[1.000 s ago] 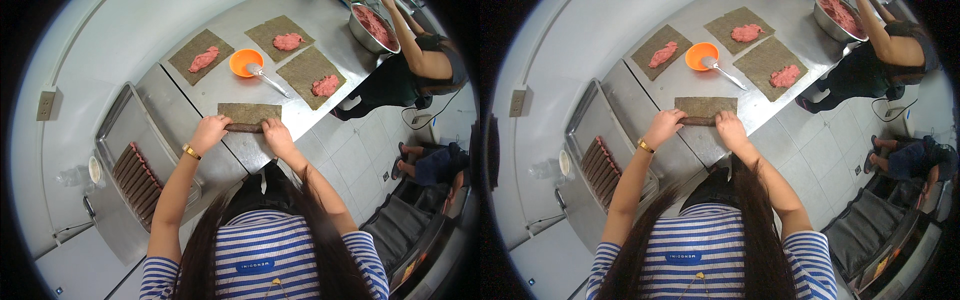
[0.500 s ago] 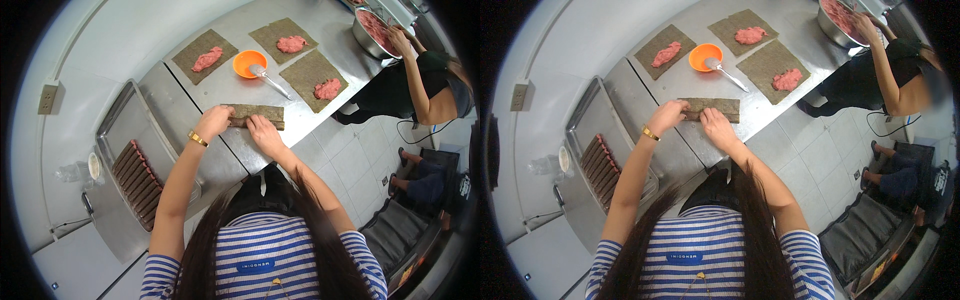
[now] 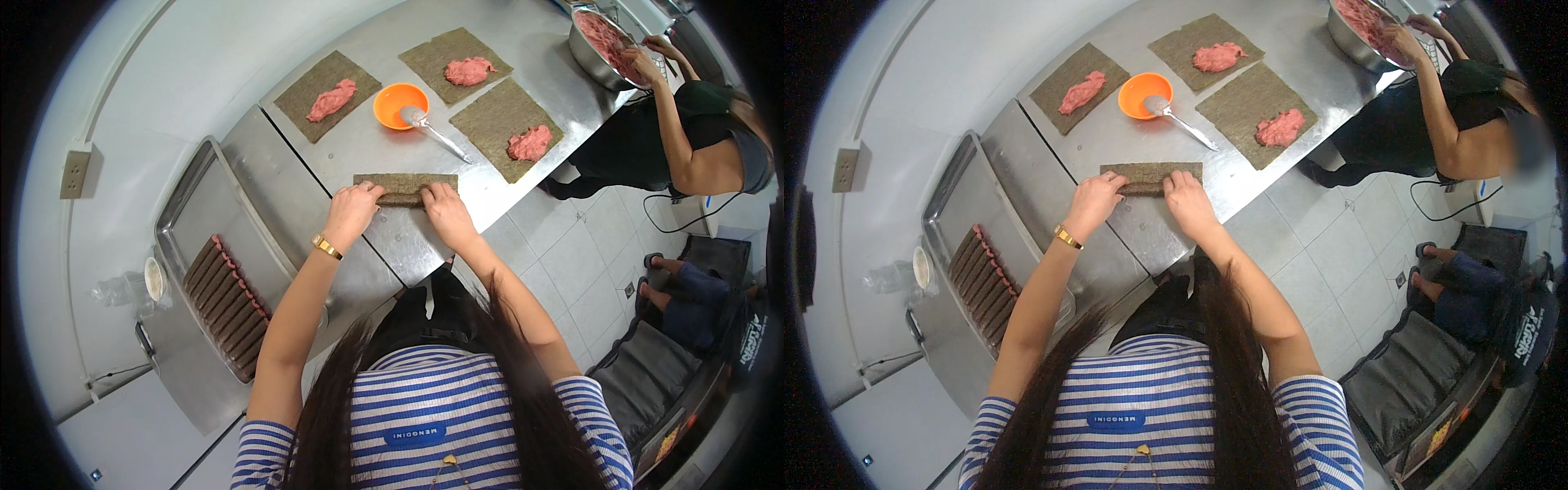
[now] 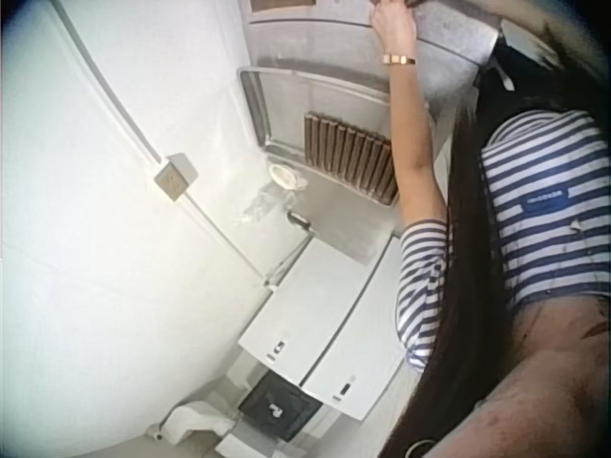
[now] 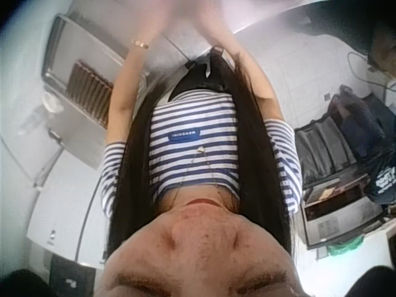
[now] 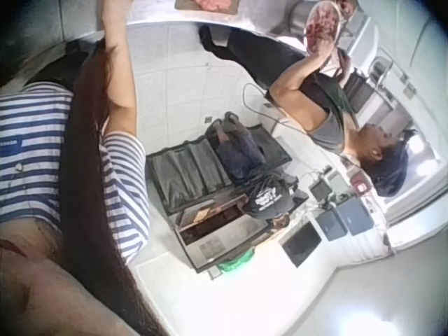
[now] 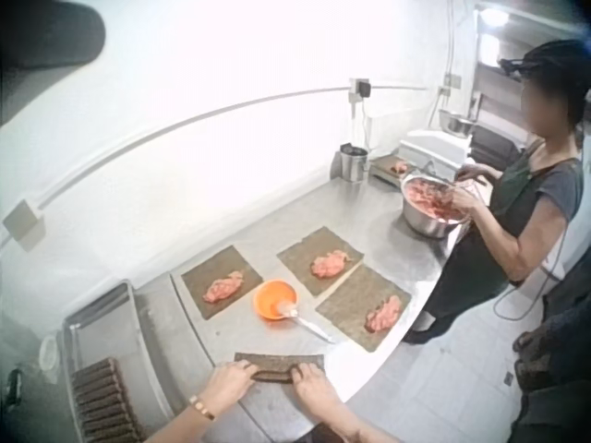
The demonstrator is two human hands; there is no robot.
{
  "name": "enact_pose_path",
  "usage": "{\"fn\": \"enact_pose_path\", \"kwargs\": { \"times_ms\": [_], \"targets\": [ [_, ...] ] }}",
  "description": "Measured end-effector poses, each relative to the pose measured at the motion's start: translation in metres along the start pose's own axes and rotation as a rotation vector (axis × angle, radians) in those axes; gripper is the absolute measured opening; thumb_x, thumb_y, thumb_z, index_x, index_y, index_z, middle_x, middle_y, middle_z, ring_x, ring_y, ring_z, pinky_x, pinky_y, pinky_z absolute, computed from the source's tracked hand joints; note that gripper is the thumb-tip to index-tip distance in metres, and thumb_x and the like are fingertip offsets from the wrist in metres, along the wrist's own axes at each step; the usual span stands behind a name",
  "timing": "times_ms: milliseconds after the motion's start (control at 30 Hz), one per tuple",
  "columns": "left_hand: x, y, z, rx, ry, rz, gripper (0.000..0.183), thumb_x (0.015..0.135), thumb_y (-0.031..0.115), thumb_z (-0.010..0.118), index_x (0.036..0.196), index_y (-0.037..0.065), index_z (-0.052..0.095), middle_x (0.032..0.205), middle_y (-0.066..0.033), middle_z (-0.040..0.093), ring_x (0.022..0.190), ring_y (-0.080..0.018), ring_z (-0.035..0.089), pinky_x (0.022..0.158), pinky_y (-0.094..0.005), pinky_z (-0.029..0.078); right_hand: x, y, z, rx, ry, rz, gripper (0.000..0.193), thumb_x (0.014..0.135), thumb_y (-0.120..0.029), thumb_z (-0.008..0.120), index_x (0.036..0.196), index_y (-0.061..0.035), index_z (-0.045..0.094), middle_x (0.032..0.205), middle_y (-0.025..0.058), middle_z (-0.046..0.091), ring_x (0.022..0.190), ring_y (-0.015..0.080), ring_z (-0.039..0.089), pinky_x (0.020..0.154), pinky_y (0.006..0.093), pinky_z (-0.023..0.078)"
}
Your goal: The person spreads a pink filling onto a sheet of nori using a spoon, then rolls the sheet into a cylinder. The finished roll is placed on a metal tray with other completed rolls. The process is repeated for additional sheets.
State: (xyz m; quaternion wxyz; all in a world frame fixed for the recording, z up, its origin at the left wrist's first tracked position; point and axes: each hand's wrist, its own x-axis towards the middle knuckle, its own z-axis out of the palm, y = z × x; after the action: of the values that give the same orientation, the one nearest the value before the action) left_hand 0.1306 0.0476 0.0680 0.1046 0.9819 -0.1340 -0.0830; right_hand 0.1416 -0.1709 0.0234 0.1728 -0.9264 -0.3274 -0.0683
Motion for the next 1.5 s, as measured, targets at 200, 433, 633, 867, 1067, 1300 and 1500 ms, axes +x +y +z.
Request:
{"fn": "enact_pose_path", "kwargs": {
  "times_ms": [200, 433, 633, 867, 1067, 1300, 1500],
  "targets": [
    [0.005, -0.002, -0.006, 0.031, -0.022, 0.001, 0.033, 0.075, 0.014, 0.070, 0.107, 0.015, 0.065, 0.098, -0.0053, 0.063, 0.086, -0.0284, 0.063, 0.076, -0.0402, 0.051, -0.015, 0.016, -0.010, 0.045, 0.010, 0.132, 0.023, 0.075, -0.007, 0.055, 0.096, 0.0018, 0.059, 0.097, 0.0131, 0.055, 0.093, 0.0282, 0.055, 0.082, 0.0360, 0.047],
    [0.029, -0.012, -0.017, -0.085, -0.163, -0.006, 0.040, 0.071, 0.014, 0.074, 0.110, 0.014, 0.063, 0.094, -0.0057, 0.068, 0.087, -0.0269, 0.065, 0.074, -0.0397, 0.051, -0.004, 0.011, -0.025, 0.058, 0.090, 0.140, 0.026, 0.076, -0.008, 0.055, 0.099, 0.0021, 0.058, 0.100, 0.0133, 0.054, 0.097, 0.0285, 0.054, 0.087, 0.0366, 0.045],
    [0.042, -0.018, -0.027, -0.159, -0.268, -0.049, 0.043, 0.071, 0.015, 0.074, 0.111, 0.014, 0.061, 0.092, -0.0055, 0.069, 0.088, -0.0272, 0.065, 0.076, -0.0399, 0.051, 0.028, -0.013, -0.002, 0.085, 0.082, -0.169, 0.027, 0.077, -0.010, 0.052, 0.100, 0.0030, 0.056, 0.101, 0.0128, 0.054, 0.099, 0.0266, 0.054, 0.090, 0.0347, 0.045],
    [0.025, -0.011, -0.016, -0.061, -0.007, 0.107, 0.037, 0.071, 0.017, 0.075, 0.105, 0.010, 0.061, 0.099, -0.0060, 0.064, 0.088, -0.0306, 0.063, 0.080, -0.0405, 0.050, 0.032, -0.012, 0.012, 0.100, 0.086, -0.134, 0.027, 0.077, -0.009, 0.053, 0.100, 0.0037, 0.058, 0.097, 0.0120, 0.054, 0.096, 0.0249, 0.054, 0.086, 0.0347, 0.046],
    [0.022, -0.004, -0.007, 0.028, 0.004, 0.059, 0.031, 0.072, 0.014, 0.073, 0.102, 0.011, 0.063, 0.097, -0.0055, 0.063, 0.087, -0.0302, 0.063, 0.081, -0.0411, 0.049, 0.028, -0.005, 0.010, 0.071, 0.021, -0.067, 0.027, 0.077, -0.007, 0.053, 0.101, 0.0039, 0.057, 0.098, 0.0136, 0.054, 0.095, 0.0275, 0.054, 0.085, 0.0354, 0.046],
    [0.021, -0.002, -0.004, 0.007, 0.001, 0.056, 0.031, 0.072, 0.014, 0.073, 0.102, 0.013, 0.064, 0.093, -0.0038, 0.065, 0.085, -0.0261, 0.064, 0.080, -0.0391, 0.049, -0.003, 0.020, -0.005, 0.076, -0.037, 0.091, 0.027, 0.075, -0.007, 0.058, 0.101, 0.0024, 0.057, 0.099, 0.0145, 0.055, 0.095, 0.0292, 0.055, 0.084, 0.0369, 0.046],
    [0.018, 0.004, 0.004, 0.018, 0.027, 0.119, 0.029, 0.071, 0.014, 0.072, 0.098, 0.010, 0.065, 0.092, -0.0057, 0.065, 0.082, -0.0254, 0.064, 0.079, -0.0376, 0.047, -0.006, 0.020, -0.031, 0.065, -0.165, 0.197, 0.040, 0.068, -0.015, 0.072, 0.102, 0.0003, 0.059, 0.100, 0.0146, 0.056, 0.097, 0.0308, 0.056, 0.084, 0.0402, 0.045]
  ]
}}
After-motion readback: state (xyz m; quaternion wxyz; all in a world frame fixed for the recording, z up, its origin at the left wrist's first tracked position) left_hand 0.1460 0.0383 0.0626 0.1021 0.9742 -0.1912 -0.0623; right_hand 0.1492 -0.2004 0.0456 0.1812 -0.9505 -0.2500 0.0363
